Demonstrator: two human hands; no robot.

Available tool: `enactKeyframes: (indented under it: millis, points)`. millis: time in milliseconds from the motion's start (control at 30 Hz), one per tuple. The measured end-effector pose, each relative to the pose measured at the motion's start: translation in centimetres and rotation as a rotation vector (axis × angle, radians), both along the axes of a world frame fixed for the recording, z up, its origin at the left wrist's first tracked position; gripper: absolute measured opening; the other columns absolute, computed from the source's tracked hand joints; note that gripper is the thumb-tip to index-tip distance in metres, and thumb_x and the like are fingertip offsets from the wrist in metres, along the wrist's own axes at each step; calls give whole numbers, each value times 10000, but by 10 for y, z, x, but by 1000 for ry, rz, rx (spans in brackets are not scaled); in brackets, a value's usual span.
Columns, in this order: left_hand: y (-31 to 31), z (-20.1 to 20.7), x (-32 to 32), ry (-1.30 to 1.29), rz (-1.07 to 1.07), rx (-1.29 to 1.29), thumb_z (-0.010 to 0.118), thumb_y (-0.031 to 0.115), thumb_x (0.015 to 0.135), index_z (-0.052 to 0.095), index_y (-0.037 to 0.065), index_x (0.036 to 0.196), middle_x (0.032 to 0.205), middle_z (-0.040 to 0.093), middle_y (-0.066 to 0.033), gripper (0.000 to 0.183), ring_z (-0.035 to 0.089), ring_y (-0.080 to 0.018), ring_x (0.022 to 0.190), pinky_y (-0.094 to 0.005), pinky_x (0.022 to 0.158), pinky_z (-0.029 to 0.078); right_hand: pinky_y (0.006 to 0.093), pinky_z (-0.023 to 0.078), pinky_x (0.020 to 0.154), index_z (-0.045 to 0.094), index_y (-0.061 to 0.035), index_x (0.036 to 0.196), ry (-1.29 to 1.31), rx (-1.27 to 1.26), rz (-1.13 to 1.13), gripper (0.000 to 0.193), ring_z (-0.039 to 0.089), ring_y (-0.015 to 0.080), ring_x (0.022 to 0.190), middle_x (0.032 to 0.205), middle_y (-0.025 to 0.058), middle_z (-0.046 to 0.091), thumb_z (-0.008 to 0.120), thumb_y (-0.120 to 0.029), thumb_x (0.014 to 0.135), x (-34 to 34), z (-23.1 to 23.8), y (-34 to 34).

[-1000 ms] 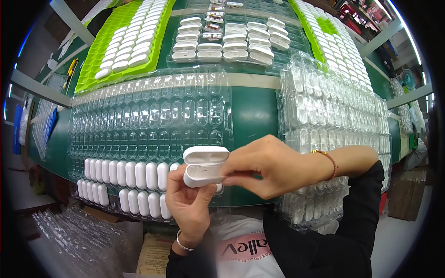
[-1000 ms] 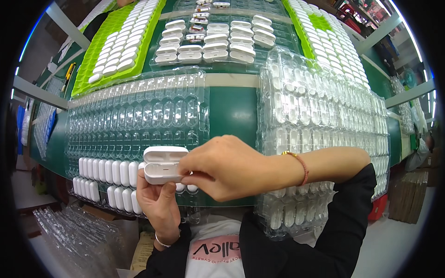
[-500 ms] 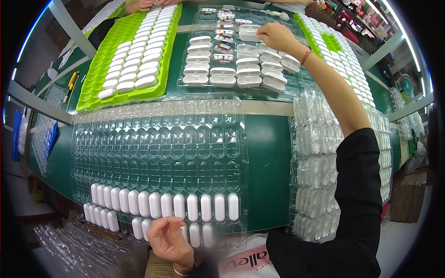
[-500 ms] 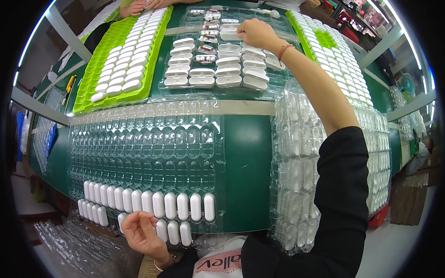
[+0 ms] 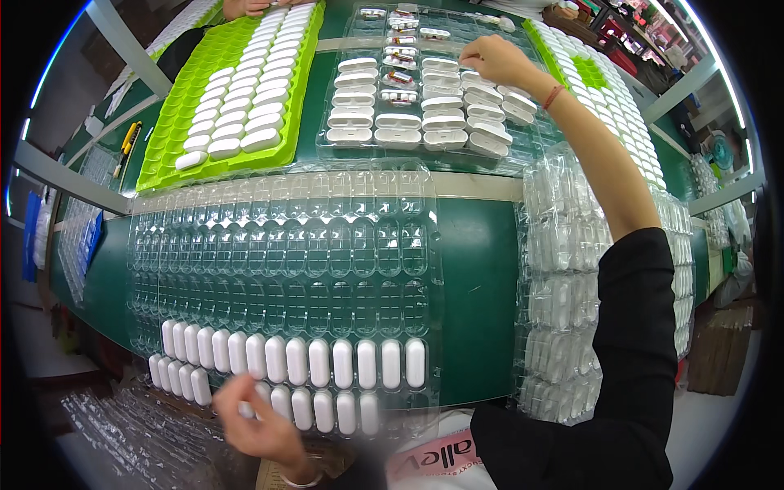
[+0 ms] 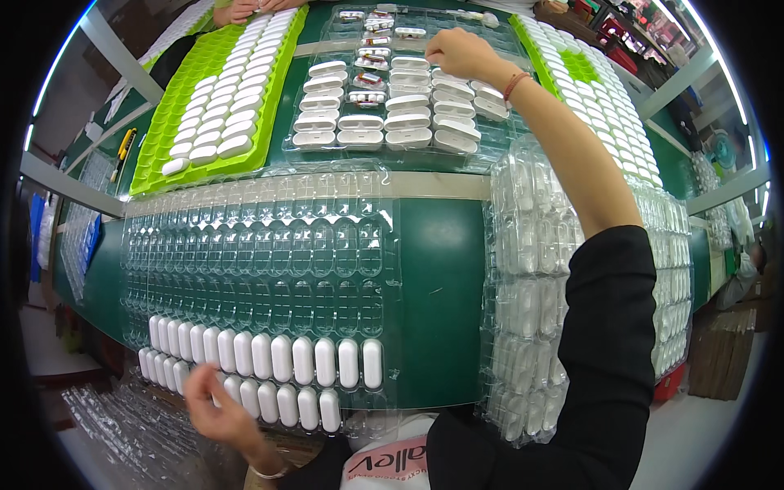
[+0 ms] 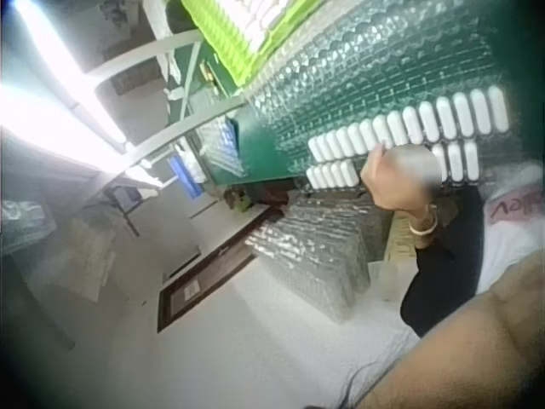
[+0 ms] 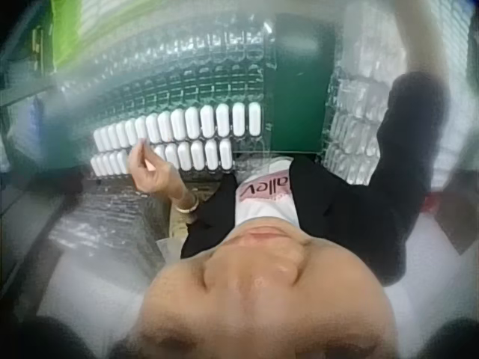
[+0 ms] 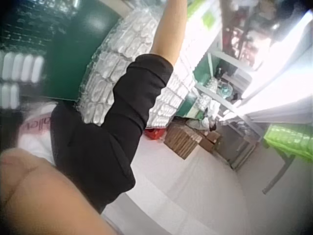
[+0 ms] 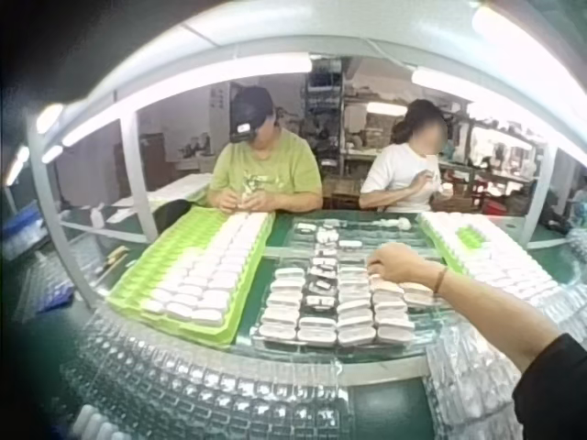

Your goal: The person assembles white wireless earbud cases by hand. They open the cases, insert small cylindrical components into the earbud slots, and close the lids. The person handles the cases one at a time, placing them into clear plastic packaging trays on a green workbench.

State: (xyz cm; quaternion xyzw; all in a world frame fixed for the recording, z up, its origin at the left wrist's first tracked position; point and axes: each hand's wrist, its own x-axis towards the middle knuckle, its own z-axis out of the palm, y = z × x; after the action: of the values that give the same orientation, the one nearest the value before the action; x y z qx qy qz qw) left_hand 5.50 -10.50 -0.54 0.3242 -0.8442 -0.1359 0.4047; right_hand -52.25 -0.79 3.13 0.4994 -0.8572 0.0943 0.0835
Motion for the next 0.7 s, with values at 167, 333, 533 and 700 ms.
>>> enactKeyframes:
  millis: [167, 333, 533, 700]
  points:
    - [-122, 14, 96, -401, 446, -194, 491, -1, 921, 636, 5, 1168, 1196, 650, -136, 286, 610, -307, 1099, -381, 943, 467, 390, 526, 741, 719, -44, 938, 37, -122, 188, 205, 672, 319, 807, 885, 143, 709, 613, -193, 845, 27, 50, 16]
    - [-184, 2, 128, -570, 560, -109, 574, 112, 893, 684, 84, 1109, 1034, 688, -174, 244, 651, -373, 937, -430, 813, 503, 284, 499, 770, 675, 30, 1027, -98, -179, 147, 224, 658, 168, 827, 917, 111, 702, 591, -154, 931, 52, 43, 78]
    - [-193, 2, 146, -646, 608, -12, 624, 115, 860, 693, 82, 1056, 1003, 693, -163, 210, 652, -368, 945, -446, 813, 512, 248, 439, 690, 671, 26, 998, -74, -248, 279, 124, 572, 139, 758, 868, 79, 656, 609, -21, 902, 151, 47, 93]
    - [-219, -14, 146, -777, 496, -74, 631, 75, 822, 669, 65, 1082, 1012, 687, -168, 263, 645, -375, 950, -445, 812, 509, 285, 468, 686, 676, 16, 960, -150, -238, 330, 112, 605, 181, 759, 858, 98, 656, 641, 14, 853, 201, 61, 98]
